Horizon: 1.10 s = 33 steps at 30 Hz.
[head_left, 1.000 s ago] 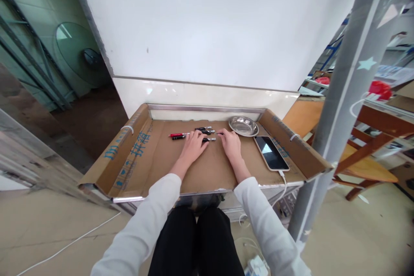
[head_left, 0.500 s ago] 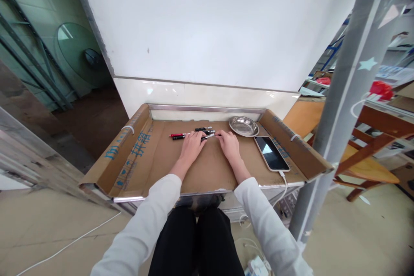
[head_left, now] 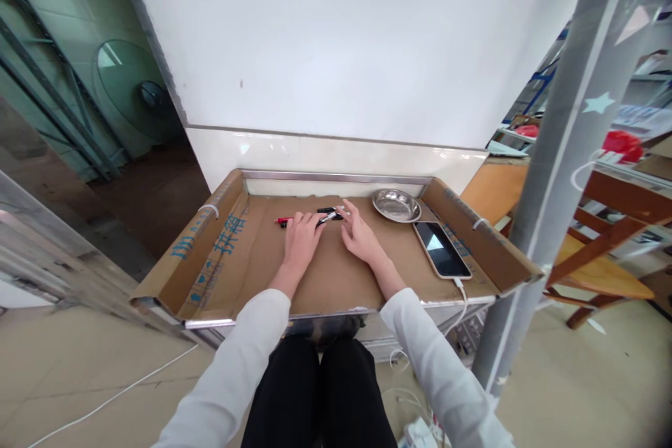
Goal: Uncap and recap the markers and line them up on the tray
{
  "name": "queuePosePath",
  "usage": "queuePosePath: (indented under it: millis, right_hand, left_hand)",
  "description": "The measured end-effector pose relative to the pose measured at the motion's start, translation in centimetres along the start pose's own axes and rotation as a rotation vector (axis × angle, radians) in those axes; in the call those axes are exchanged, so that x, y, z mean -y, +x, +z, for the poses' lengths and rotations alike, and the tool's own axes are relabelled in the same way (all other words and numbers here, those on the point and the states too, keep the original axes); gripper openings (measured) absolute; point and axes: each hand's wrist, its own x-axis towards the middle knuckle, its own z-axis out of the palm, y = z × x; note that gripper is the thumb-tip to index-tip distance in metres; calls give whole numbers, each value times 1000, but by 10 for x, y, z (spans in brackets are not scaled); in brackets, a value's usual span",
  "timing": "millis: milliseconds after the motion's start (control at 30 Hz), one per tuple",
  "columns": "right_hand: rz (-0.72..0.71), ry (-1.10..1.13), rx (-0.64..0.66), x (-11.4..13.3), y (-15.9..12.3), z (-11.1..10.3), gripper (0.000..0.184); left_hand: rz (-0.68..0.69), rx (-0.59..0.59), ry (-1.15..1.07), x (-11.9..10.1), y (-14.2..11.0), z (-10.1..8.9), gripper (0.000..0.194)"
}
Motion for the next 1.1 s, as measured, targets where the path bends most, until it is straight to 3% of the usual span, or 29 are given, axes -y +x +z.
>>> queuePosePath:
  millis: [200, 500, 667, 867, 1100]
  right_hand:
    - [80, -235, 63, -16, 3, 3, 33]
    - [157, -371, 66, -19, 1, 11, 40]
    - [142, -374, 55, -16, 3, 10, 31]
    - [102, -363, 46, -13, 4, 9, 24]
    - [92, -391, 48, -14, 5, 8, 18]
  left_hand:
    - [-253, 14, 37, 10, -7, -1, 18]
    - [-358, -46, 37, 11, -6, 8, 21]
    - [-224, -88, -9, 9, -4, 12, 25]
    - [45, 52, 94, -1, 6, 22, 21]
    - [44, 59, 156, -4, 14, 31, 19]
